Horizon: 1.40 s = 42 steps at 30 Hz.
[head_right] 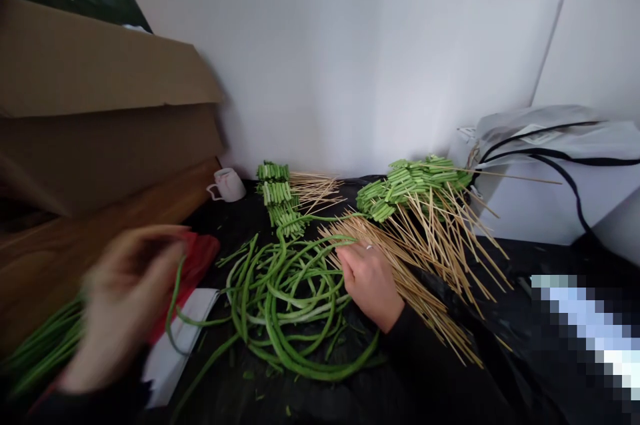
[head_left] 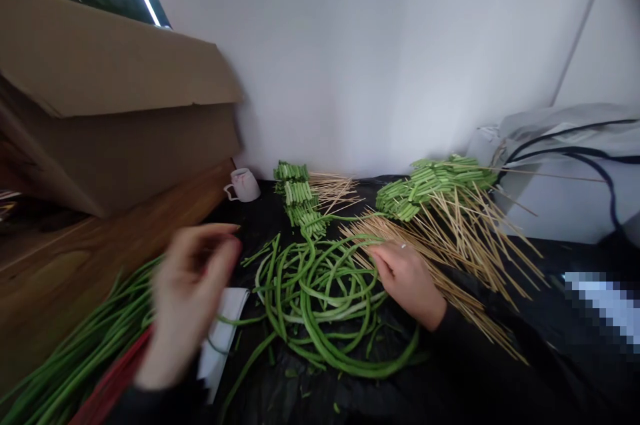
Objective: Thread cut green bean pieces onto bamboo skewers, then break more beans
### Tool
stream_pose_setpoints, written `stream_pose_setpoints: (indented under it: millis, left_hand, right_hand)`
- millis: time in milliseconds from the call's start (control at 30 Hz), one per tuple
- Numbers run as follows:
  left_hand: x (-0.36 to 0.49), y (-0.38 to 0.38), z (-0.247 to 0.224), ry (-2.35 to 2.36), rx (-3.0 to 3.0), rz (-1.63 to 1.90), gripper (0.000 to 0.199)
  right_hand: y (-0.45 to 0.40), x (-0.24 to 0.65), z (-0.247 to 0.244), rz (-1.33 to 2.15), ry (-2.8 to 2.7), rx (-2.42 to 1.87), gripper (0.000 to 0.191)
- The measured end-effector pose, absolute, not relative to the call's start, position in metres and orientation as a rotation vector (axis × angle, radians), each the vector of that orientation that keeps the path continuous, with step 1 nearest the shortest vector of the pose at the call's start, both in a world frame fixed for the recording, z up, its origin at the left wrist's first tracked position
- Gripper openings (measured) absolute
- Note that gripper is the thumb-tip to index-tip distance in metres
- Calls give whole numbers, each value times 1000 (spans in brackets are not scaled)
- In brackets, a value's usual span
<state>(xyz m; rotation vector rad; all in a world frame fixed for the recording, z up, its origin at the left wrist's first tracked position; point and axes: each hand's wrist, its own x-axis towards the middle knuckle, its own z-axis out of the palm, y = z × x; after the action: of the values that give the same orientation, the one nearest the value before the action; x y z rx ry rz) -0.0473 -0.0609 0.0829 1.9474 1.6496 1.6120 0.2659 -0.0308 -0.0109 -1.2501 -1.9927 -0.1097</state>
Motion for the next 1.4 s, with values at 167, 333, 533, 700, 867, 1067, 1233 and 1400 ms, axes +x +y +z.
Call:
stream_pose_setpoints:
  millis: [167, 333, 533, 700, 867, 1067, 1233, 1400]
  left_hand:
    - [26, -17, 32, 1360, 2358, 767, 25]
    - [35, -13, 7, 1583, 2414, 428, 27]
    - [25, 0, 8, 1355, 1897, 1037, 25]
    - [11, 4, 15, 1064, 1219, 1318, 29]
    - [9, -9, 17, 795, 1077, 1156, 28]
    - [-3, -11, 32, 473, 793, 1213, 25]
    - [-24, -1, 43, 277, 523, 1286, 18]
    - [-43, 9, 50, 206, 378, 1391, 16]
  right_hand:
    - [-47, 243, -15, -125, -2107, -1155, 23]
    - [-59, 221, -31, -128, -2251, -1047, 18]
    - [-64, 214, -37, -57, -2306, -1067, 17]
    - [-64, 214, -35, -9, -2302, -1079, 18]
    - [-58, 224, -23, 39, -2058, -1082, 27]
    - [-36, 261, -23, -202, -1752, -1413, 36]
    - [-46, 274, -18, 330, -1672, -1408, 28]
    - [-83, 268, 34, 1186, -1641, -1228, 27]
